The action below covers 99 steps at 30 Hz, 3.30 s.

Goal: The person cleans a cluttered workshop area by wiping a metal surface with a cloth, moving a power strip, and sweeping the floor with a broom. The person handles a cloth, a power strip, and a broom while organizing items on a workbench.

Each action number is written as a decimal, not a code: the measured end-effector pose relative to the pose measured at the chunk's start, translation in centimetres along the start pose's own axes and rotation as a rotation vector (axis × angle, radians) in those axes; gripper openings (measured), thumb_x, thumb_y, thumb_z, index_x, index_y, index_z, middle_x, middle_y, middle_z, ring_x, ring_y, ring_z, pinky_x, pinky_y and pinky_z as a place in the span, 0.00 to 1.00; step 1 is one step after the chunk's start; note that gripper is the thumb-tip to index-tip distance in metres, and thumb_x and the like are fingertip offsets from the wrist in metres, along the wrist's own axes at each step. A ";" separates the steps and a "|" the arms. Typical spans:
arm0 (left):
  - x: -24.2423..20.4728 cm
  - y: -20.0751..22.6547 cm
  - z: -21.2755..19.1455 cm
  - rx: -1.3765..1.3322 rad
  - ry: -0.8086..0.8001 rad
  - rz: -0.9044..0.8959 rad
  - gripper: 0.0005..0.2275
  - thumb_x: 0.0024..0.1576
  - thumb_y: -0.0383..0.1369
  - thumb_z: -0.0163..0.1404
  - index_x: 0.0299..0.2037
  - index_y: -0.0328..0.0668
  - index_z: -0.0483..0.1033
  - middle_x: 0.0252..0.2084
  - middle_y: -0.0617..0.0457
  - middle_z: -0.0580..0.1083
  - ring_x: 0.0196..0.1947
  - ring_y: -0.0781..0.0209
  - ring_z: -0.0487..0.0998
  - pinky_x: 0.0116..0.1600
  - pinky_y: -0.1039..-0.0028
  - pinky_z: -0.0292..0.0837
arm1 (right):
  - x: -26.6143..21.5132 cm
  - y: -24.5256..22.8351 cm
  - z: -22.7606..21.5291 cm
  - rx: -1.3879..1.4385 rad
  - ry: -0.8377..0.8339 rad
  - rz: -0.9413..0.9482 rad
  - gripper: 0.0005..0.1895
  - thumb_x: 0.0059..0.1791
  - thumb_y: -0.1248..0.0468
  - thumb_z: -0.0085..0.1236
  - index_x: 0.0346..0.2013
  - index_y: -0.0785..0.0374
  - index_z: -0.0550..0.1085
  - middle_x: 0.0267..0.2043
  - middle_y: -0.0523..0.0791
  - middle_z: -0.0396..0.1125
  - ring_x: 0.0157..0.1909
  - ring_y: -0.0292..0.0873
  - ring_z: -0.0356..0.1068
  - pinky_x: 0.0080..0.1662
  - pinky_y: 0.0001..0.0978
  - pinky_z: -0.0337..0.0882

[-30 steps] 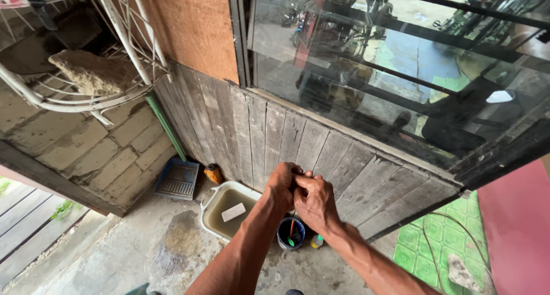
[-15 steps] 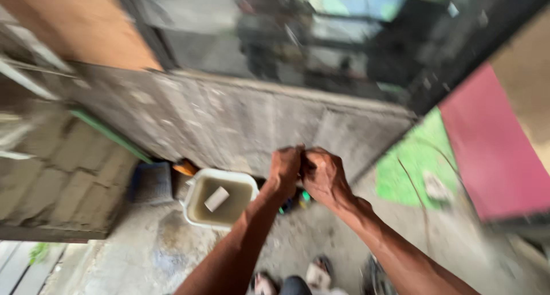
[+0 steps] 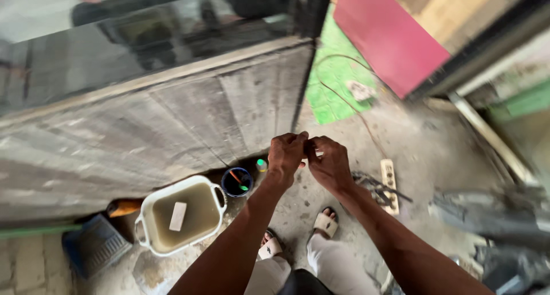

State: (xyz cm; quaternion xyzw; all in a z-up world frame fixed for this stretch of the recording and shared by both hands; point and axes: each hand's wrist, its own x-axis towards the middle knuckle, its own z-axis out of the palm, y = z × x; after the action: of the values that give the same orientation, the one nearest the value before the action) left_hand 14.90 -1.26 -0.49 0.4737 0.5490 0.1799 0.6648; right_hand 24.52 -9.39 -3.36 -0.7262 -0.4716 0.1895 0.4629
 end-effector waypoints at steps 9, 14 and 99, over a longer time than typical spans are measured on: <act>2.5 -0.9 7.9 0.236 -0.102 0.011 0.12 0.57 0.37 0.57 0.35 0.32 0.82 0.27 0.53 0.78 0.25 0.67 0.75 0.29 0.74 0.70 | -2.9 11.6 -5.9 -0.268 -0.051 0.434 0.16 0.54 0.55 0.49 0.41 0.60 0.80 0.37 0.52 0.77 0.39 0.52 0.77 0.45 0.43 0.75; 4.7 -1.3 11.6 0.238 -0.118 0.026 0.11 0.57 0.36 0.56 0.36 0.32 0.82 0.28 0.53 0.78 0.25 0.67 0.76 0.29 0.74 0.70 | -5.1 21.0 -9.3 -0.288 -0.145 0.604 0.19 0.51 0.53 0.52 0.46 0.63 0.79 0.42 0.54 0.77 0.45 0.54 0.78 0.50 0.44 0.76; 51.7 22.5 32.2 0.123 0.289 0.022 0.15 0.54 0.38 0.56 0.41 0.31 0.82 0.34 0.46 0.82 0.32 0.59 0.82 0.39 0.70 0.77 | 61.1 38.7 -17.1 -0.439 -0.939 0.515 0.20 0.47 0.56 0.58 0.52 0.60 0.74 0.38 0.52 0.74 0.41 0.49 0.74 0.41 0.44 0.71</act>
State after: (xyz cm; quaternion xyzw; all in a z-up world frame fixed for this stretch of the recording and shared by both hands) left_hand 67.43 35.00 -12.51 0.4888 0.6438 0.2195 0.5463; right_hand 85.99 29.79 -17.90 -0.7348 -0.4628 0.4955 -0.0185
